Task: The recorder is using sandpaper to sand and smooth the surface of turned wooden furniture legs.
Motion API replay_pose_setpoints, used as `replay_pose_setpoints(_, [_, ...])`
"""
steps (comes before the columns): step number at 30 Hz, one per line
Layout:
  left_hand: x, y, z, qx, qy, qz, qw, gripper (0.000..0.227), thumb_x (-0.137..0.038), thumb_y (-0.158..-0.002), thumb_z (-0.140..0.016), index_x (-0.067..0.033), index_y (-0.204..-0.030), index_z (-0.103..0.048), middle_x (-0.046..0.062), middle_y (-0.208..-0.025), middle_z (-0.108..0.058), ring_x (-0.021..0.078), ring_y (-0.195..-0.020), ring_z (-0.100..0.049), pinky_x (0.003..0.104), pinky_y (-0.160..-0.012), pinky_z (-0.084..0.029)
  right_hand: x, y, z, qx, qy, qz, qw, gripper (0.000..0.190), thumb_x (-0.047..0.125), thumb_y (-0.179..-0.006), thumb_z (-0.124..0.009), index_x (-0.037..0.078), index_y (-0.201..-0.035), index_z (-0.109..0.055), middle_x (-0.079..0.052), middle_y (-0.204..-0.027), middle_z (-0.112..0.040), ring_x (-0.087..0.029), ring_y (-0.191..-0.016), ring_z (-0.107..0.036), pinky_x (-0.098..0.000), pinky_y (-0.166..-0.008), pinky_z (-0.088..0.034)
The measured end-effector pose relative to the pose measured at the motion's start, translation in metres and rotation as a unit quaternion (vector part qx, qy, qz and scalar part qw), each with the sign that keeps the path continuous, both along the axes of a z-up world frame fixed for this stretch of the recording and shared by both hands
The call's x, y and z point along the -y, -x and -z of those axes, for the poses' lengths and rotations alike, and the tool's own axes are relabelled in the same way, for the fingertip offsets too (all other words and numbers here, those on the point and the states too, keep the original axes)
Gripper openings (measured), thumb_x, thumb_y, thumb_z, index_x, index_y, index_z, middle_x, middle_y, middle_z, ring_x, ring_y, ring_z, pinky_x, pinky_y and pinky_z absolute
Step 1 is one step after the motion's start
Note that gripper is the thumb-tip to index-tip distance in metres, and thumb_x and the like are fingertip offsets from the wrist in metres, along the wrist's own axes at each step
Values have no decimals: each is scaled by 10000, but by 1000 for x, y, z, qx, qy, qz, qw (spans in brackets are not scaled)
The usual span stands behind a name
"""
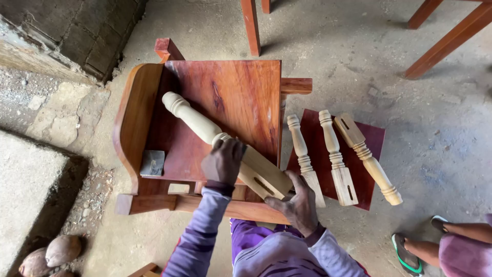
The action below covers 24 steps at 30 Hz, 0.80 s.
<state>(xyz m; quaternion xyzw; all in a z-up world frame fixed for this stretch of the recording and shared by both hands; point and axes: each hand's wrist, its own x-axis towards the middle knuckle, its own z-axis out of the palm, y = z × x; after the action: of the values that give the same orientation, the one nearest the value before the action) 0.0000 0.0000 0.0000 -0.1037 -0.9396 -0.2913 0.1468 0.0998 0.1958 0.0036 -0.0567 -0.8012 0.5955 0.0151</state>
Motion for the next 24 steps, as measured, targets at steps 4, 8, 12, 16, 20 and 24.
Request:
replay_pose_setpoints(4, [-29, -34, 13, 29, 134, 31, 990, 154, -227, -964, -662, -212, -1086, -756, 110, -737, -697, 298, -543, -678, 447, -443, -507, -4, 1, 21, -36, -19, -8, 999, 654, 301, -682, -905, -13, -1205, -670, -154, -1092, -768, -245, -951, -769, -343, -817, -611])
replay_pose_setpoints(8, [-25, -34, 3, -94, 16, 45, 994, 132, -260, -904, -679, -182, -1010, -691, 75, -846, -688, 278, -660, -695, 420, -545, -539, -3, -1, 2, 41, 16, -4, 999, 716, 345, -633, -892, -2, -1202, -632, -136, -1010, -775, -247, -871, -789, -352, -762, -643])
replay_pose_setpoints(12, [0, 1, -15, -33, 17, -63, 997, 149, -301, -947, -726, -164, -892, -705, 88, -832, -694, 299, -631, -679, 434, -521, -528, -3, 2, 0, 16, -18, -17, 1000, 764, 320, -621, -890, 6, -1259, -609, -123, -1034, -779, -238, -891, -780, -363, -802, -616])
replay_pose_setpoints(16, [-22, -41, -7, -90, -28, 71, 993, 165, -251, -926, -670, -124, -1019, -720, 97, -913, -711, 300, -700, -693, 421, -570, -553, -2, 1, -2, -11, -71, -15, 997, 650, 298, -640, -893, 16, -1179, -661, -143, -1056, -767, -263, -912, -769, -371, -788, -614])
replay_pose_setpoints(20, [-10, -34, -24, -68, -10, 27, 997, 133, -266, -939, -692, -138, -903, -697, 75, -826, -676, 288, -714, -702, 428, -577, -546, 2, -8, -4, -1, -48, -17, 999, 696, 282, -629, -897, 25, -1218, -630, -154, -1049, -758, -291, -937, -758, -386, -802, -594])
replay_pose_setpoints(24, [0, -30, -25, -14, -13, -26, 999, 149, -276, -940, -713, -141, -878, -722, 93, -754, -657, 304, -602, -654, 443, -534, -515, 4, -2, -2, 8, -82, -14, 997, 767, 277, -587, -900, 38, -1256, -609, -155, -1061, -745, -296, -941, -753, -400, -806, -590])
